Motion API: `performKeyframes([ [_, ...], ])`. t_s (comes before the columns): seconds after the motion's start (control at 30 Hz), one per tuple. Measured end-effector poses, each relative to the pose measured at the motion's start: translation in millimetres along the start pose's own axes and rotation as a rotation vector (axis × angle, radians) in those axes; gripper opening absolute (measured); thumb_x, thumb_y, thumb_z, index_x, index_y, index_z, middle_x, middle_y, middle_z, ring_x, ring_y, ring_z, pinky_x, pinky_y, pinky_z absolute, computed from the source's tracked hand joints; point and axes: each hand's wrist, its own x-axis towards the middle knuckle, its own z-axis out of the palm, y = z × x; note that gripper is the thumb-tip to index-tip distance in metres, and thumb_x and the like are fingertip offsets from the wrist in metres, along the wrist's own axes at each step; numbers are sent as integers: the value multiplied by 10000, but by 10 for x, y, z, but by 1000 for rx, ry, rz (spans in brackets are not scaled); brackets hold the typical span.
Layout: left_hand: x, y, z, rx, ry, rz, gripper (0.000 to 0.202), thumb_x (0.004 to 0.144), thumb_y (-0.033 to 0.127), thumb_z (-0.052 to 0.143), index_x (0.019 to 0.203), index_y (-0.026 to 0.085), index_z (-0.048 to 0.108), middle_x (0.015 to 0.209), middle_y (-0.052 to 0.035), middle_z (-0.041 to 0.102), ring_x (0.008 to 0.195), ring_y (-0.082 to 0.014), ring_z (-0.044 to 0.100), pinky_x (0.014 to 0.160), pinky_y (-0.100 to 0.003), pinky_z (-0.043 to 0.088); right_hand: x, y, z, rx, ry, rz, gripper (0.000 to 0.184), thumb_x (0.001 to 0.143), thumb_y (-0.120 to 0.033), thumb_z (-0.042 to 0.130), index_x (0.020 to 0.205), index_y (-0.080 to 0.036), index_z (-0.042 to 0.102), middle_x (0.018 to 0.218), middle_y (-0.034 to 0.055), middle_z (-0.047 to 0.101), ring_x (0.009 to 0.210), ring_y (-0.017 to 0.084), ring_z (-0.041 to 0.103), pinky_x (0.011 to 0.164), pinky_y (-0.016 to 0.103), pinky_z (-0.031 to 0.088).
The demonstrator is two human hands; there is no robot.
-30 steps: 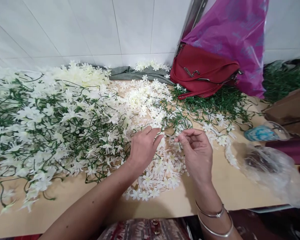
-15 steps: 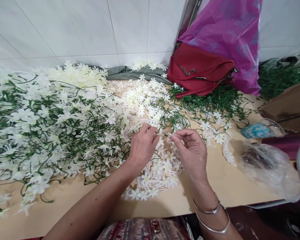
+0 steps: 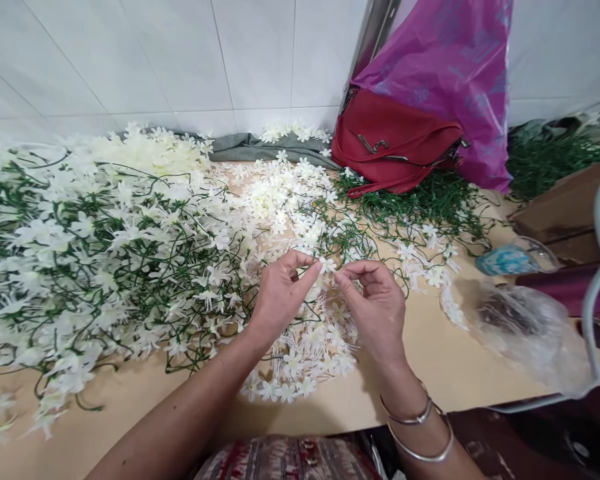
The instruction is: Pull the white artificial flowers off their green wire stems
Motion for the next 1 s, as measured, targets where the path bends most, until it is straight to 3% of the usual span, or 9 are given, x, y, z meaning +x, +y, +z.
performKeyframes([
  [0.17,-25,28,11,35,-58,45,229,902,402,686,843,182,712,541,77,377,511,-99,298,503,-250,220,-18,14,10,-16,6,14,146,838,-237,787,897,-218,655,847,2,673,826,167,621,795,320,501],
  [0.23,-32,11,12,36,-70,61,232,908,411,690,858,186,718,540,77,370,508,-99,294,495,-250,212,-29,14,20,-6,2,24,143,836,-230,782,892,-222,651,856,2,674,829,166,625,792,317,503],
  [0.4,-25,-85,15,-17,-134,124,223,937,405,678,934,186,720,718,22,625,573,-102,424,543,-238,332,-31,33,16,36,-44,58,250,869,-229,747,1110,-244,681,883,-7,668,846,166,633,817,326,514],
  [0.47,-25,-107,22,-40,-150,135,225,945,405,674,935,184,717,772,2,664,623,-115,490,587,-241,381,-28,43,2,-17,-91,38,247,906,-242,712,1153,-252,703,916,5,679,861,172,633,833,336,512],
  [0.57,-43,-74,22,-45,-119,122,227,947,412,676,977,191,714,701,19,622,586,-116,469,563,-243,363,-30,45,-19,-123,-95,-33,74,938,-266,685,977,-240,743,931,23,697,869,184,631,826,342,496],
  [0.67,-66,13,-3,-32,-65,142,248,986,418,624,1062,195,699,628,43,556,520,-109,406,516,-247,323,-28,30,-36,-126,-33,-51,76,946,-287,683,898,-235,712,881,17,676,826,183,611,793,336,485],
  [0.73,-71,55,-23,-16,-50,214,232,1010,382,587,1042,190,713,698,13,624,571,-119,484,550,-251,375,-15,19,-47,-77,-9,-44,74,942,-300,691,913,-233,699,912,23,670,866,188,615,829,339,486],
  [0.83,-63,46,-33,-29,-84,289,181,990,318,629,990,195,761,921,-47,754,792,-156,650,698,-274,480,21,24,-67,51,-42,-26,86,929,-316,713,917,-234,689,1006,39,692,983,202,630,910,342,482],
  [1.0,-41,-45,-18,-112,-117,232,106,891,296,767,950,216,805,939,-45,804,802,-170,696,703,-288,520,70,82,-107,278,-146,130,109,902,-350,759,883,-253,715,798,-9,685,760,154,611,766,285,488],
])
